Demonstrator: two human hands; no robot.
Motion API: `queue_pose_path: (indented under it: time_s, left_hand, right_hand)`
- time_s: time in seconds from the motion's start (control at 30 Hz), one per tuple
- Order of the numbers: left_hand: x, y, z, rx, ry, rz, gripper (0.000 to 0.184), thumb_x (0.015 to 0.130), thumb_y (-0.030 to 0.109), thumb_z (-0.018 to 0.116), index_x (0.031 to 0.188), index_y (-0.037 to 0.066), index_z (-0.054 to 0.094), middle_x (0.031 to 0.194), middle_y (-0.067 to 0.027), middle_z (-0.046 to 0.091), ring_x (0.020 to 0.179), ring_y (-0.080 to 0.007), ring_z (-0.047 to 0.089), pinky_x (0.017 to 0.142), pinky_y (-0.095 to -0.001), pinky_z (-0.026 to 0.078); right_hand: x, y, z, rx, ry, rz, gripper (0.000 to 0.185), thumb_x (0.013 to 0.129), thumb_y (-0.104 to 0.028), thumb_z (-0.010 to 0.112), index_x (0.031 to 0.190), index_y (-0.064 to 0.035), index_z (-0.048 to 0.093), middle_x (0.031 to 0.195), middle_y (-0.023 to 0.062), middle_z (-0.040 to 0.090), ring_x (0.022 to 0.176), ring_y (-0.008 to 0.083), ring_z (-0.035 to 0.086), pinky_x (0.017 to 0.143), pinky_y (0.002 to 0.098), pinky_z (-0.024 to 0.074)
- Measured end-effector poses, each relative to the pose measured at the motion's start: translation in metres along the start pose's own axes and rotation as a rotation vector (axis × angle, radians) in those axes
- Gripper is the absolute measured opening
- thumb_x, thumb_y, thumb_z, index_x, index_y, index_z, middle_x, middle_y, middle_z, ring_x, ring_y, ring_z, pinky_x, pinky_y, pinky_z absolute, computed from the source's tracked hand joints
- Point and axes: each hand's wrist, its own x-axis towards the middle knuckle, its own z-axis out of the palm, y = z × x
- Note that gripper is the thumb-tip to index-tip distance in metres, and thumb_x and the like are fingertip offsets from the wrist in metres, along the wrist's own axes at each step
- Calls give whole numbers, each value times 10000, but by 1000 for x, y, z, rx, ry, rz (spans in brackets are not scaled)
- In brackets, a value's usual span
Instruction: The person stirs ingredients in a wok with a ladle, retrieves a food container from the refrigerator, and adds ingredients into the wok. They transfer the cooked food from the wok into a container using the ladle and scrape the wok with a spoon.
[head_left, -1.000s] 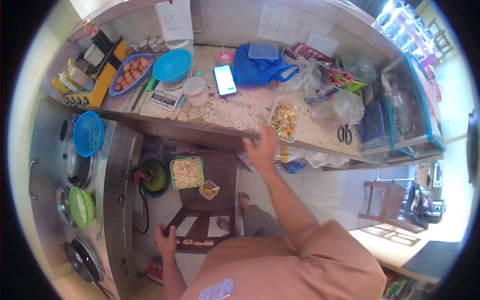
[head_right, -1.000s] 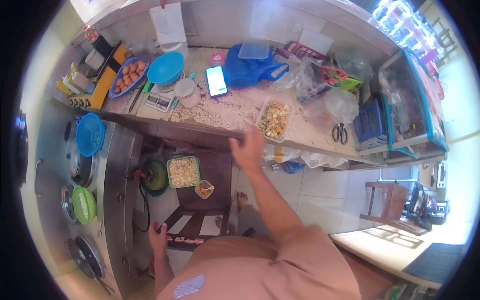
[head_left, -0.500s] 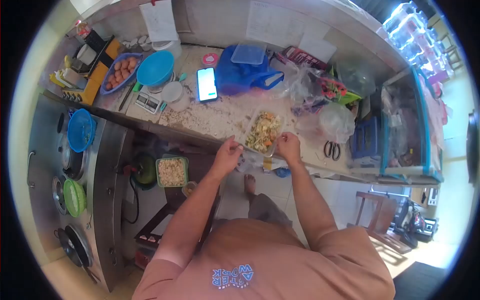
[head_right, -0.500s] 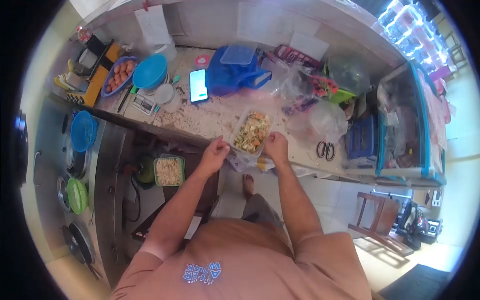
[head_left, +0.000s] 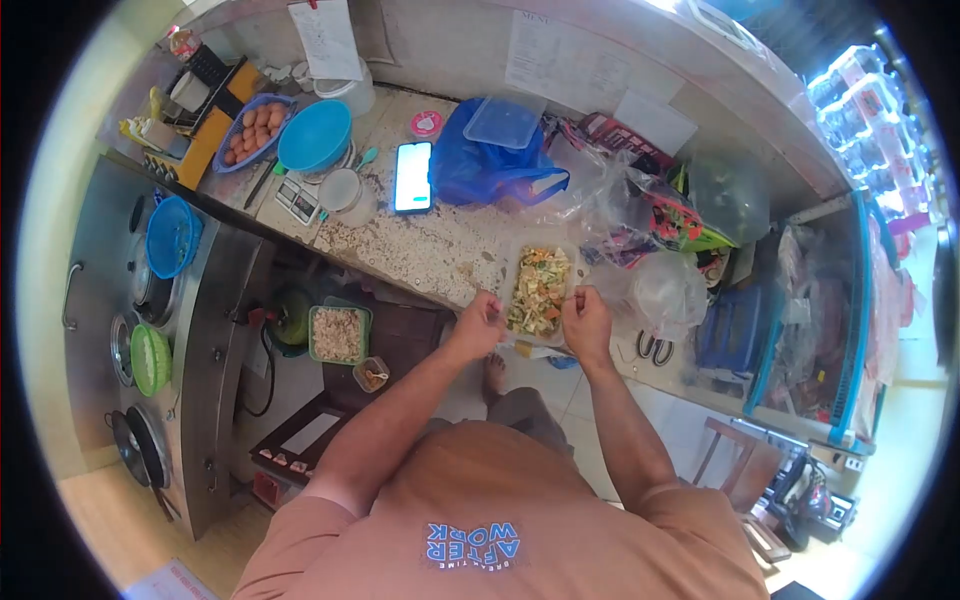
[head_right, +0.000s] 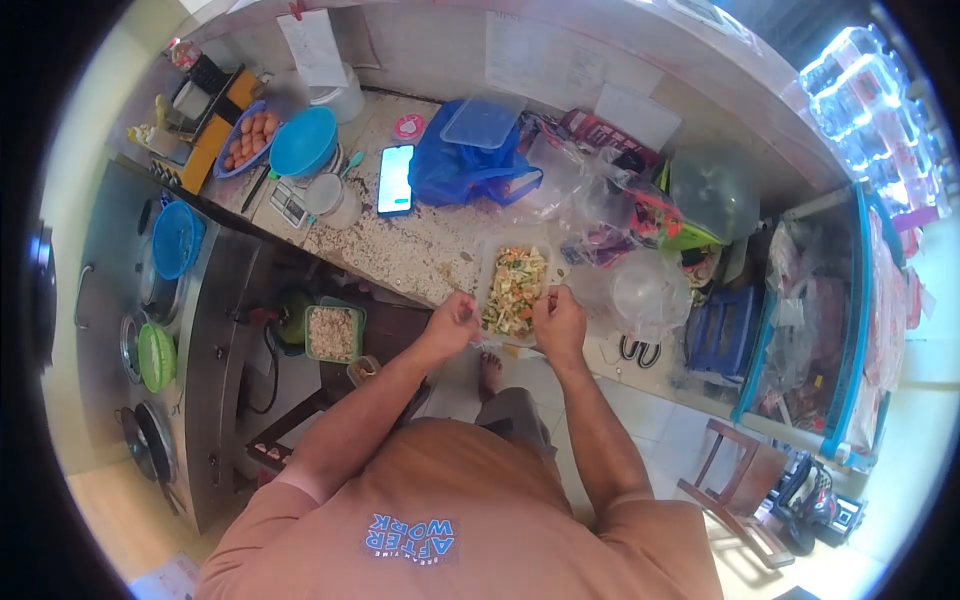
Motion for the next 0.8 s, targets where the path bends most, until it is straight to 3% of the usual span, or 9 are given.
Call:
queue_pose_path:
  time_s: [0.03,0.13,0.2,0.3,0.43,0.63,0.67,0.73,0.8]
  left_hand:
    - [-3,3,0,18,-9,-6,204,846,25,595,1003,39,466,803,-69,559,614,-151,595,560,-320,476]
    - [0,6,-3,37,-63,17,224,832,-5,586,1004,50,454,851,-68,540,634,-139,585,576,-305,481]
    - [2,-16,-8,3,-120,48,254,831,-50,571,1022,67,450,944,-62,536,652,-134,580,612,-284,502]
    - [-4,-6,-18,-83,-220,-101,298,777,-64,574,1007,74,445,932,-58,534,705,-115,572,594,-280,482]
    - [-18,15,-27,-209,-245,-110,347,744,-59,583,1032,75,445,935,-43,533,797,-100,573,641,-257,462]
    - [-59,37,-49,-367,-116,-48,510,724,-83,555,1182,65,387,1156,-68,495,922,-128,556,798,-265,455]
    - [-69,34,-57,-378,-92,-11,515,723,-83,556,1186,65,384,1167,-72,497,952,-133,551,809,-272,457]
    - [-92,27,-76,-399,-47,67,526,722,-82,556,1196,63,379,1189,-80,500,1013,-141,541,832,-286,462]
    - [-113,16,-92,-394,-22,91,546,725,-67,575,1212,61,363,1232,-102,493,1095,-149,518,850,-300,463]
  right_hand:
    - [-2,3,-1,1,3,4,173,833,-161,599,904,-3,613,748,173,670,694,329,662,663,410,513]
    - [0,9,-2,-15,11,-78,137,864,-112,596,925,10,614,725,117,645,638,176,614,625,316,492]
    - [-4,12,-5,21,27,-127,132,881,-109,579,941,6,605,748,102,636,655,155,591,630,298,480]
    - [-4,7,1,156,-39,-95,110,879,-90,588,941,1,598,768,72,612,681,138,567,650,284,481]
    - [-5,-4,0,333,-108,-75,118,902,-88,581,979,1,582,798,23,603,692,89,546,645,263,472]
    - [-12,-53,9,537,-284,-100,121,924,-64,559,1032,-10,558,879,28,612,798,86,551,740,241,457]
    - [-18,-71,8,592,-408,34,172,943,-91,551,1105,-37,528,1009,58,612,885,92,549,785,232,448]
    - [-34,-99,22,704,-467,121,253,965,-168,544,1196,-72,503,1031,18,569,905,82,500,767,251,435]
    - [-46,-104,36,659,-572,148,386,972,-207,534,1323,-95,418,1171,63,539,1027,134,507,848,289,445]
